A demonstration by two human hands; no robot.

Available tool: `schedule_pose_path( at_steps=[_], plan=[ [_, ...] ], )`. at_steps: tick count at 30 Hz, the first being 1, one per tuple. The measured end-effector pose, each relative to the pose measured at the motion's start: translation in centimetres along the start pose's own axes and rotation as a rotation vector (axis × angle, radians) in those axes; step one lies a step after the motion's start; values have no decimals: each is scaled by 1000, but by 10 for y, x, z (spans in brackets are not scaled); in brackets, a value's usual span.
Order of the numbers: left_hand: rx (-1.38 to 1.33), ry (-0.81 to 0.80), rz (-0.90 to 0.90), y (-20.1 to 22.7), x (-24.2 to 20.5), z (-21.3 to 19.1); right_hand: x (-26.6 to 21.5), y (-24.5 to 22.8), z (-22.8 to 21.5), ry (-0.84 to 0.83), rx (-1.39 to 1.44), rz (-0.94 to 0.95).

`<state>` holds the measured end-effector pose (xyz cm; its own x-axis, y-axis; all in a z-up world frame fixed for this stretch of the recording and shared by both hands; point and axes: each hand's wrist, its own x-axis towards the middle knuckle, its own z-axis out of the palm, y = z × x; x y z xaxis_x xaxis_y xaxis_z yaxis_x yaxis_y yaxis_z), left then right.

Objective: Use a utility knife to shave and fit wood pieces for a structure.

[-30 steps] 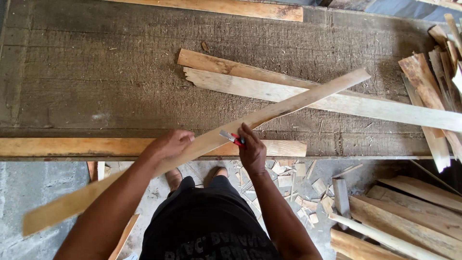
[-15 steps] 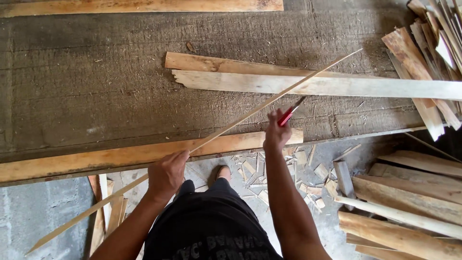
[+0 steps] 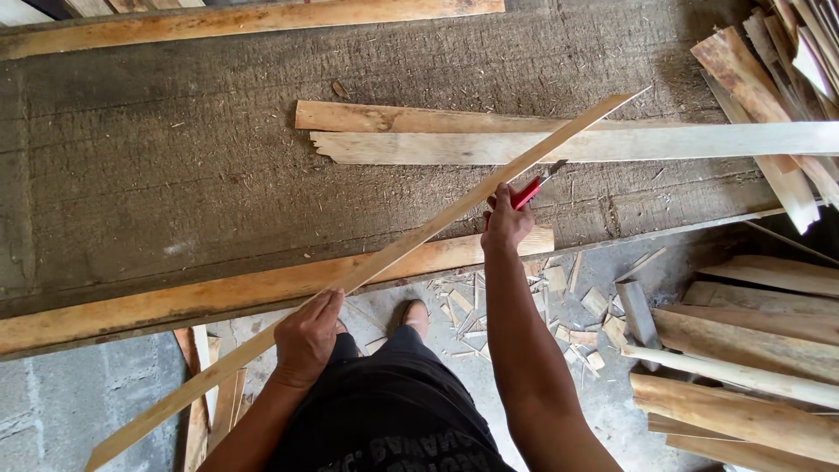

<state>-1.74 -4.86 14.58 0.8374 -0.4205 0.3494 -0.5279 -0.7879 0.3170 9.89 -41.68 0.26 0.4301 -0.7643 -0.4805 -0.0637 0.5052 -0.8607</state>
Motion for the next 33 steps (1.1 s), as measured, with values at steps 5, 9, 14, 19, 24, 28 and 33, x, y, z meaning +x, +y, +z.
schedule_pose_path(
  at_steps=[5,9,14,19,24,28,33],
  plan=[
    [-46,15,-104,-12,-6,1,1,1,1,6,-38,-27],
    [-142,37,-271,-31,-12,-24,6,2,0,-23,-18,-141],
    [-247,-11,-527,-87,-70,-32,-13,-20,2,-173,71,-82],
    [-255,-43,-670,-117,-133,-44,-26,-7,5,-501,163,-79],
    [-227,-177,-953,-109,-167,-67,-18,48,9,-568,-52,33],
    [-181,-295,-1030,-130,-198,-52,-52,63,33,-597,-88,134],
    [-264,-235,-908,-129,-186,-23,-109,104,61,-727,-148,255]
  ],
)
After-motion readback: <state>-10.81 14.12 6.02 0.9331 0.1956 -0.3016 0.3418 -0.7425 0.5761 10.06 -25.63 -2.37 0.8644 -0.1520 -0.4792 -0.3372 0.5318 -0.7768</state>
